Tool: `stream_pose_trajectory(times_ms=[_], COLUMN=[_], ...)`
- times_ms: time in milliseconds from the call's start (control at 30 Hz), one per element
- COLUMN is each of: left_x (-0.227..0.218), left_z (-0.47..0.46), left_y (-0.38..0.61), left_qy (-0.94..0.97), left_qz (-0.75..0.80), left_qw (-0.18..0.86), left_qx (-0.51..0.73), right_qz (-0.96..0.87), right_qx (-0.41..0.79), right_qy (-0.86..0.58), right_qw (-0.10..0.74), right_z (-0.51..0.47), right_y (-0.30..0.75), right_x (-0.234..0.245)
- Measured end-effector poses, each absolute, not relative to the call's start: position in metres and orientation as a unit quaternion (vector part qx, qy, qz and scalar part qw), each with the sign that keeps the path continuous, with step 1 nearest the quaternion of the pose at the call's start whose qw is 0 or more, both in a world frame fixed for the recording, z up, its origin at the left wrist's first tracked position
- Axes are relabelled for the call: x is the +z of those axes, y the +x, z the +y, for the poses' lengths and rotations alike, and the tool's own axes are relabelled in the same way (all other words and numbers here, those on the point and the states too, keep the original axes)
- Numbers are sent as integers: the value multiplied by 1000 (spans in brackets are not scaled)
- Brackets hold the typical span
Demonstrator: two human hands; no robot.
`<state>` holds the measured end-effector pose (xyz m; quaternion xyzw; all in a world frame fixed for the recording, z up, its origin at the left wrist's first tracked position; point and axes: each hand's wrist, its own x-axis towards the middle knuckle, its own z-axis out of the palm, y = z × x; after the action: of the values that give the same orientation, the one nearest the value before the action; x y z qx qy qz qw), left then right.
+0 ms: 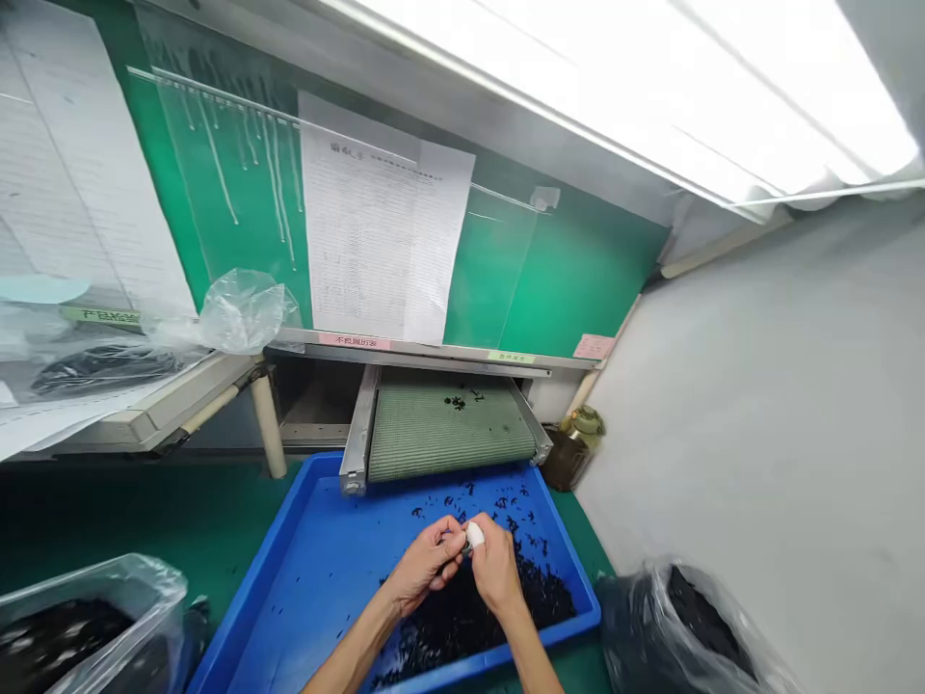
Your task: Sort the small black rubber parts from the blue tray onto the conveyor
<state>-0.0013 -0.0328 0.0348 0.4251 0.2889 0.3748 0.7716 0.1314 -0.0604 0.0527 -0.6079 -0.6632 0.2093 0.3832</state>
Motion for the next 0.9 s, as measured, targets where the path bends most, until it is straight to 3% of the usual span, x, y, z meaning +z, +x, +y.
stream_pose_trajectory(times_ms=[467,667,900], left_x=[15,22,20], left_z=[-137,-153,-168], left_y=[-47,-43,-2], left_qy=[168,101,21], left_qz=[348,338,280], left_qw=[768,770,785], left_qx=[511,531,552], right_qz=[-634,-576,-415], right_qx=[247,285,415], right_qy=[-641,-636,-598], right_qw=[356,428,546], right_z=[-93,-140,-204], right_y=[143,141,96], right_x=[50,42,17])
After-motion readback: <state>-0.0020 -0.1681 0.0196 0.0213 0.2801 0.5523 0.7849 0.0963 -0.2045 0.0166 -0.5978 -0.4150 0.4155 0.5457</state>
